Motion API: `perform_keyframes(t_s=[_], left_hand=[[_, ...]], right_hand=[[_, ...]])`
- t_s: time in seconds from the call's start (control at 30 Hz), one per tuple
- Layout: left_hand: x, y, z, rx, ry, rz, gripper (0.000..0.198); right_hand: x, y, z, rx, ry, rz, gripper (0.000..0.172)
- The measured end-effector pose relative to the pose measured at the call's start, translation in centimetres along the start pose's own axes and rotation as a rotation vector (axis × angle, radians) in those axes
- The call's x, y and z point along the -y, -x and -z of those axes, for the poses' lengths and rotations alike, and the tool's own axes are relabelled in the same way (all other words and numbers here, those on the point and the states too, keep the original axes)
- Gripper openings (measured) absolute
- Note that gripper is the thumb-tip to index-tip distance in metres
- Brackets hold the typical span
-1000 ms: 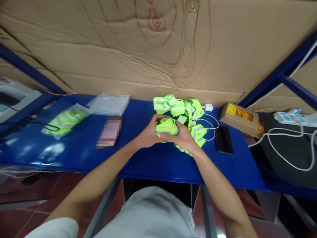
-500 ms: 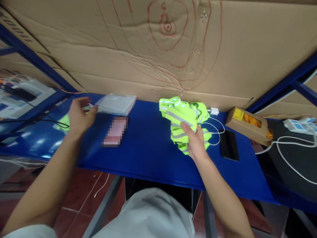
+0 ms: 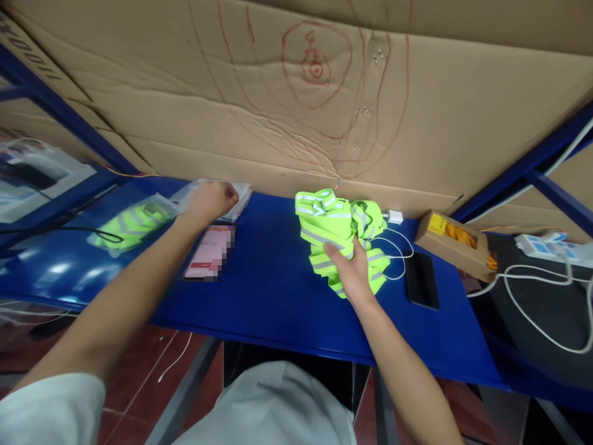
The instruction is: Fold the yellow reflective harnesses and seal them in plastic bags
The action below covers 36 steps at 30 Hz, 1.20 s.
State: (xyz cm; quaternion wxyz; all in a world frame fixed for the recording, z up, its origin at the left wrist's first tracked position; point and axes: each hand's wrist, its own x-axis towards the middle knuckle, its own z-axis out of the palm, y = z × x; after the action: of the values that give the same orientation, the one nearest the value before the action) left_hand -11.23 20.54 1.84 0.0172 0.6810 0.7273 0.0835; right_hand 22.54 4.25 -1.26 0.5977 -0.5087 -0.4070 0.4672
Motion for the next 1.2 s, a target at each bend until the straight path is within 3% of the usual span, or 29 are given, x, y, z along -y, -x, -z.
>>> perform_keyframes(t_s=[0.13,0.2,0.3,0.37,0.5,0.6,0.7,0.77,0.9,1.03,1.1,1.13,1.2], left_hand=[[-1.4,1.3,1.1,-0.094,0.037,0.025,0.045],[-2.8,2.5,1.6,-0.098,0.181,-0.064,0.048],[-6.6,6.2,1.8,-0.095,0.726,-0.359,0.054],[-10.0,9.7,1.1,-0.016,1.081,-0.445,0.064],[-16.4,15.3,-1.6,0.22,1.41,-0.309,0.061],[-19.0,17.0,-3.6,0.211,1.619,-0.083,0.056],[-19.5,17.1,-4.7,0.142,1.629,-0.031,0.053],[-19.3,16.5,-4.9,0.159,1.606,-0.032,0.056],[-18.5,15.9,-4.9,0.335,1.652,-0.051,0.067],[-17.6,17.2,-4.3,0.625,1.828,-0.189,0.08],[-16.5,17.2,-3.5,0.704,1.851,-0.25,0.084],[-15.7,16.7,-2.9,0.691,1.81,-0.29,0.084],[-12.9,14.0,-1.7,0.546,1.586,-0.404,0.084]], right_hand=[[0.2,0.1,0.0,0.004,0.051,0.019,0.055],[0.4,0.3,0.0,-0.008,0.099,0.035,0.055],[0.9,0.7,-0.3,0.007,0.209,0.086,0.051],[1.1,1.1,-0.5,0.02,0.286,0.158,0.049],[1.0,1.5,-0.9,0.01,0.393,0.229,0.052],[0.6,1.4,-0.9,0.02,0.407,0.229,0.053],[0.4,1.1,-0.7,-0.021,0.386,0.251,0.052],[0.4,0.9,-0.6,0.025,0.358,0.237,0.057],[0.5,0.8,-0.6,0.162,0.243,0.145,0.066],[0.2,1.1,-0.9,0.138,0.169,0.048,0.06],[-0.1,1.2,-1.1,0.107,0.128,0.015,0.057],[-0.2,1.2,-1.2,0.091,0.098,0.011,0.056],[-0.5,1.2,-1.2,0.062,0.029,0.005,0.055]])
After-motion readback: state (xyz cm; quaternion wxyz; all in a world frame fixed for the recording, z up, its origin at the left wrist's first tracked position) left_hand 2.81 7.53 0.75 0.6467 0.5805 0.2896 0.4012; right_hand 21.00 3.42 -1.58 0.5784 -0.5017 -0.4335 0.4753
